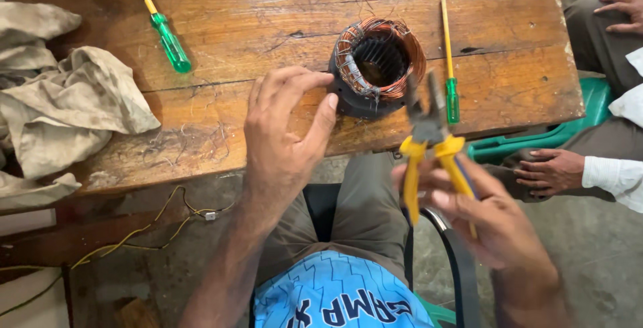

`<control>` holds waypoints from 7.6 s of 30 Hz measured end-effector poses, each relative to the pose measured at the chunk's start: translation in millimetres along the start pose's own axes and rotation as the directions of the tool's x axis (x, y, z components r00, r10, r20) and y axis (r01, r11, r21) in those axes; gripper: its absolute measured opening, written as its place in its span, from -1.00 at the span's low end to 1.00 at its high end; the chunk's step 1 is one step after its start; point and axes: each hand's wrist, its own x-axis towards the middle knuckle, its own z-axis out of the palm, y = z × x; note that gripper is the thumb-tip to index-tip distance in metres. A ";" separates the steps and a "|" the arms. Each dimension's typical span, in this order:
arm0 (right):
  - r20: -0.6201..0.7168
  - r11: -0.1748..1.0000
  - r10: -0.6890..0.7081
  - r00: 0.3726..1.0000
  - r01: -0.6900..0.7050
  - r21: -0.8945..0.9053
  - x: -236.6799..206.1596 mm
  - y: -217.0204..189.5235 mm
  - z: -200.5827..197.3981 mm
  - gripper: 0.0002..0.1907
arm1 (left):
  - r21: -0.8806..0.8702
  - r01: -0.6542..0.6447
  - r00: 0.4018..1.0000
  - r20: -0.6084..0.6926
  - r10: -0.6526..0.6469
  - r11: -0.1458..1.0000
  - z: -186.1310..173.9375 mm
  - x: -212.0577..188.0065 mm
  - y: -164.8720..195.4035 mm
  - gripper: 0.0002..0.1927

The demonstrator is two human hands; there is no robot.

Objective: The person winds copper wire around a black stator core using a yellow-handled screwdriver to guide the wire into slots. They use yellow pliers to cut and trim the wire ends and tuck them into the winding.

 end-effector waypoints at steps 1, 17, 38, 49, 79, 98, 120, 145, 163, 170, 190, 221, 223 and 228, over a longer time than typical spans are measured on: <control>0.018 0.998 0.046 0.999 -0.046 0.044 -2.5 4.0 0.2 -0.42 | 0.015 -0.026 1.000 0.007 0.025 1.000 2.2 1.7 0.7 -0.77; 0.212 -0.198 -0.620 0.756 0.111 -0.974 -2.5 -17.9 7.5 -0.56 | 0.399 -0.366 0.906 0.358 0.224 0.841 20.8 50.8 6.7 -0.80; 0.335 -0.661 -0.113 0.936 0.181 -0.728 44.0 -99.1 -30.3 -0.42 | 0.213 -0.212 0.917 0.381 0.118 0.954 8.2 39.2 -18.8 -0.28; -0.142 -0.044 0.089 0.986 -0.139 -0.989 41.1 -90.2 -12.8 -0.63 | 0.268 -0.425 0.882 0.336 0.330 0.865 27.4 43.3 -41.8 -0.13; -0.175 0.508 -0.599 0.782 0.201 -0.838 -1.4 19.9 -23.1 -0.78 | 0.111 -0.318 0.917 0.287 0.276 0.942 25.3 30.9 -18.3 -0.71; 0.355 -0.478 -0.575 0.737 0.049 -0.877 5.0 -29.9 -11.1 -0.51 | -0.064 -0.055 0.998 0.028 0.057 0.996 20.5 20.8 -4.9 -0.88; -0.172 -0.073 0.094 0.981 -0.166 -0.983 35.7 -97.3 -9.3 -0.81 | 0.207 -0.417 0.871 0.371 0.323 0.885 26.3 39.6 -52.3 -0.34; -0.247 0.592 -0.471 0.847 0.095 -0.800 -3.7 33.8 -19.6 -0.61 | 0.145 -0.341 0.897 0.348 0.274 0.929 28.5 33.3 -32.8 -0.43; 0.142 0.942 0.132 0.981 -0.168 0.291 2.0 33.6 -15.9 -0.40 | 0.405 -0.327 0.942 0.208 0.263 0.854 45.8 33.1 -2.5 -0.94; 0.322 0.823 0.100 0.941 -0.260 0.505 23.7 25.6 -15.5 -0.58 | 0.452 -0.400 0.913 0.271 0.305 0.797 45.3 47.4 13.8 -0.83; 0.176 0.212 -0.366 0.914 0.266 -0.940 33.2 6.3 -29.2 -0.78 | 0.222 -0.354 0.863 0.451 0.226 0.909 30.8 44.6 -25.9 -0.56; -0.132 0.996 -0.089 0.987 0.088 -0.010 10.6 61.3 -13.9 -0.65 | 0.380 -0.463 0.883 0.117 0.455 0.801 38.7 11.4 -2.7 -0.82; -0.108 0.997 -0.079 0.991 0.077 -0.023 15.1 41.1 -12.9 -0.64 | 0.393 -0.461 0.881 0.091 0.465 0.796 44.0 12.1 -0.9 -0.84; -0.061 0.804 -0.340 0.938 0.257 -0.536 24.3 17.1 -3.0 -0.75 | 0.451 -0.445 0.884 0.085 0.459 0.774 51.6 12.1 2.2 -0.80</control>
